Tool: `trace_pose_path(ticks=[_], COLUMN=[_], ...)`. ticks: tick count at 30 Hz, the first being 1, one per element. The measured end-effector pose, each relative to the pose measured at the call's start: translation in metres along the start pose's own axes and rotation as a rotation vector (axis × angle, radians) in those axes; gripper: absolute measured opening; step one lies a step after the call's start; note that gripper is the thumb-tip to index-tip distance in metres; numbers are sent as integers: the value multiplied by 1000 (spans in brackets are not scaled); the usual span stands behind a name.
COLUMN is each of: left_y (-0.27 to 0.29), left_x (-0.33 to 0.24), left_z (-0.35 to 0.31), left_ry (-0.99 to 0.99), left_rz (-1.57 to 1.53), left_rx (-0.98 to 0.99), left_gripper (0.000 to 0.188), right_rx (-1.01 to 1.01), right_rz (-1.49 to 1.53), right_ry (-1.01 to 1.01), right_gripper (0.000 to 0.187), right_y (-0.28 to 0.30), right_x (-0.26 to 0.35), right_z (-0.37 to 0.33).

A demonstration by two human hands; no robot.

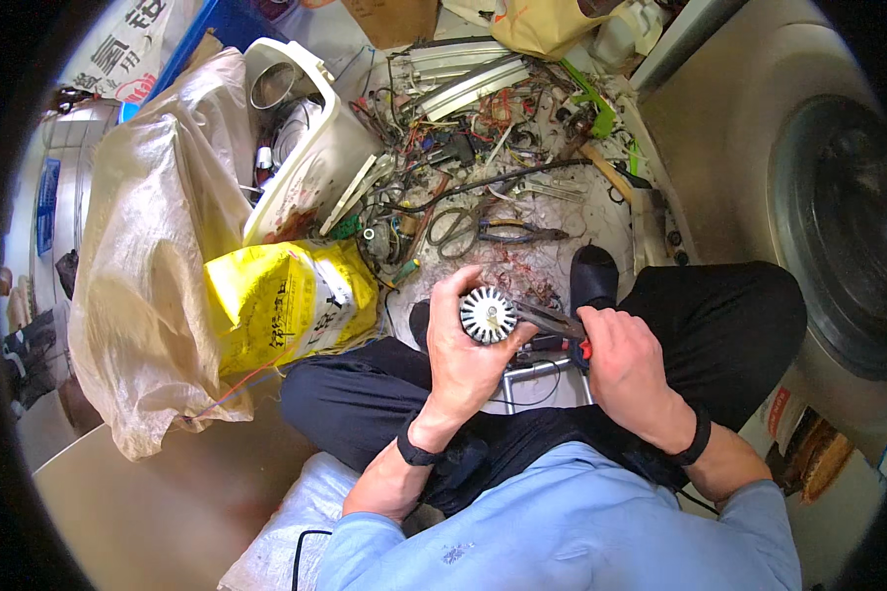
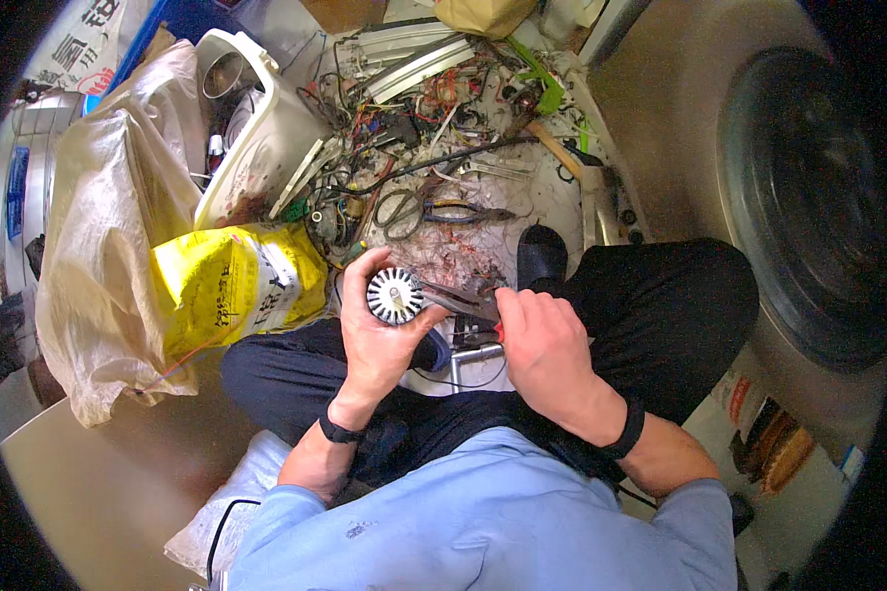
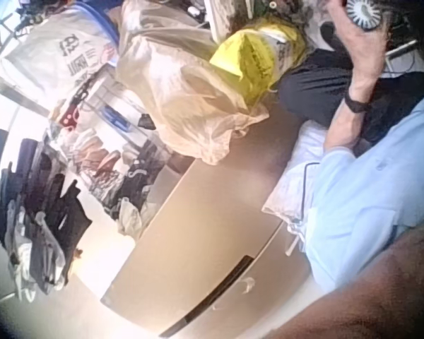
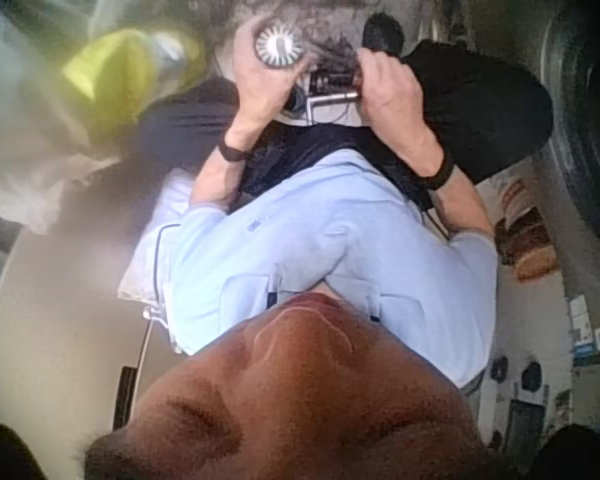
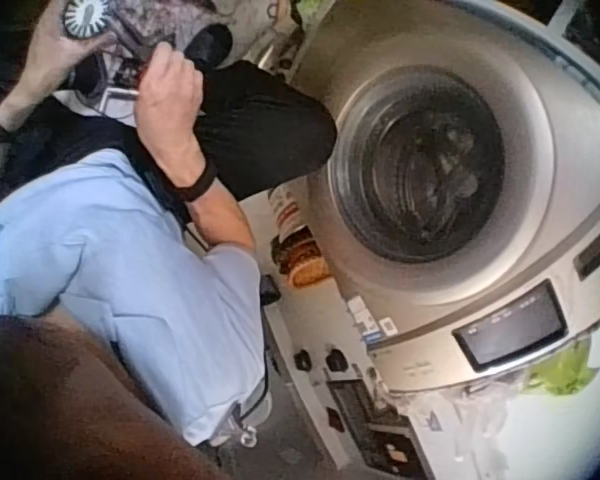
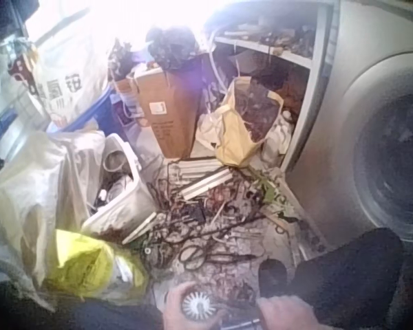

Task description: Disassembling an electric motor using pliers and a screwdriver.

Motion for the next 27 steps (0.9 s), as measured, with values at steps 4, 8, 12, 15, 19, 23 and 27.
trace_pose_path(ticks=[4, 8, 12, 15, 19, 23, 27], left_y=[3, -2, -5, -3, -2, -1, -5], left_x=[-7, -4, -3, -2, 1, 0, 4], left_z=[2, -1, -2, -3, -5, -7, -8], left_ry=[-160, -178, -140, -111, -186, -197, -74], left_rz=[236, 213, 85, 158, 217, 178, -15], left_rx=[-46, -78, -77, -70, -108, -121, -86], left_gripper=[68, 64, 60, 62, 62, 60, 57], right_rx=[-31, -50, -61, -60, -30, -22, 146], right_rz=[-119, -191, -237, -234, -138, 42, 573], right_ry=[10, 7, -3, -5, 8, -16, -230], right_gripper=[34, 29, 15, 11, 10, 13, 25], right_y=[-4, -7, -12, -13, -12, -16, -18], right_x=[3, 5, 6, 5, 3, -2, 1], right_z=[-1, 0, 1, 0, -1, -5, -6])
Point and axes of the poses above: each hand's wrist, its own z-axis towards the middle knuckle, its own y-axis out of the back of the hand, x = y × z, the point moved 3 cm from there along z, towards the middle knuckle, and after that the axes turned 13 degrees about z, right-handed, at the moved point
